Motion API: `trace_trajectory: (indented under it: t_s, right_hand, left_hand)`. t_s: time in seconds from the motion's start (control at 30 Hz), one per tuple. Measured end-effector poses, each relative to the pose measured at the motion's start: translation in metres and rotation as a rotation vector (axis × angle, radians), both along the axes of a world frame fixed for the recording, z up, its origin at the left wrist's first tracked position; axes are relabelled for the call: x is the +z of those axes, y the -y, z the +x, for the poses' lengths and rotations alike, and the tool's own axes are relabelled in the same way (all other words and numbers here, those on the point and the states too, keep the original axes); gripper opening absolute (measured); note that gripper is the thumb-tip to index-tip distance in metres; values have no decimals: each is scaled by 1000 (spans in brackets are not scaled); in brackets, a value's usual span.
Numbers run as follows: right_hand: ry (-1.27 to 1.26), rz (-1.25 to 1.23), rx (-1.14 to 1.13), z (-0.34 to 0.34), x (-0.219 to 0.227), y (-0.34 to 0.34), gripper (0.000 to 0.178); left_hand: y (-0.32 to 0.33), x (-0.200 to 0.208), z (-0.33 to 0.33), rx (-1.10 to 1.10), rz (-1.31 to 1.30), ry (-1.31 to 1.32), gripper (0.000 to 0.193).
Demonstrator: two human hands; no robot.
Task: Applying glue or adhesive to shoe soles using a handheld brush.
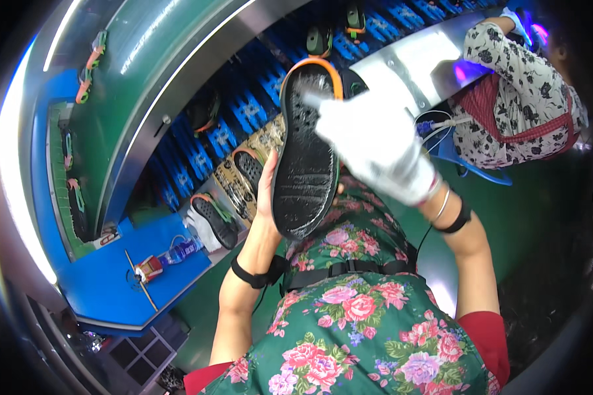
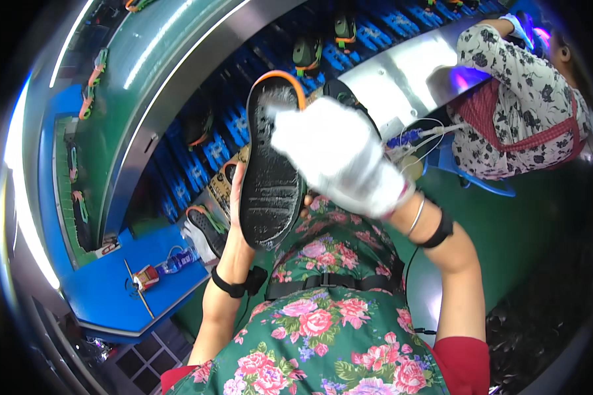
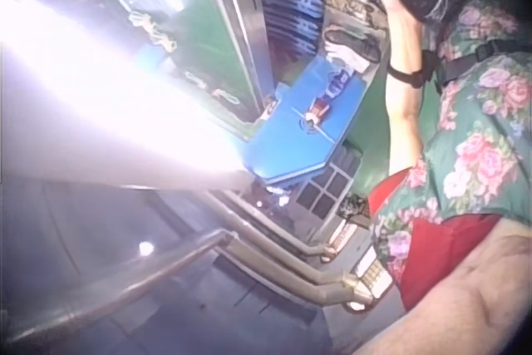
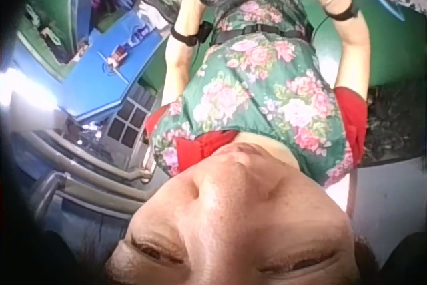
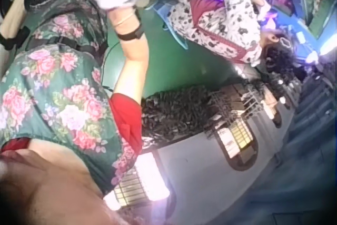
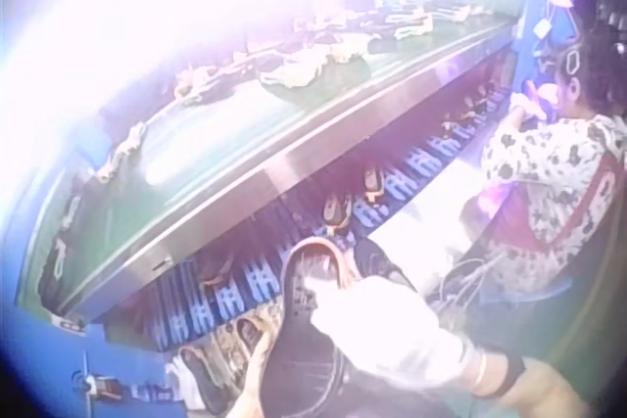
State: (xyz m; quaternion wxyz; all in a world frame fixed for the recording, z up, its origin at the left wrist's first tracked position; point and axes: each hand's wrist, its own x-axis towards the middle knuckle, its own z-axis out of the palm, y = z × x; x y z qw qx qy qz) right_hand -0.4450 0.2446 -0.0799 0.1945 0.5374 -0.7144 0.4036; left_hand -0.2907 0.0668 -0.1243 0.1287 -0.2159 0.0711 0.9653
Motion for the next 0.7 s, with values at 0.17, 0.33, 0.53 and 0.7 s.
trace_trajectory:
  t_s: [0.17,0.33,0.53,0.7]
  right_hand:
    - [801,-125,550,66,-2,-9,24]
    - [1387,-447,506,34,20,-31,17]
    - [1727,-673,309,46,-21,-47,19]
    - [1790,-623,104,61,-46,-52,24]
  left_hand:
    - [19,-2,-1,31,154,-220,88]
    - [42,14,23,223,-141,-315,97]
    - [50,49,25,216,164,-649,83]
    - [58,63,31,219,88,-792,76]
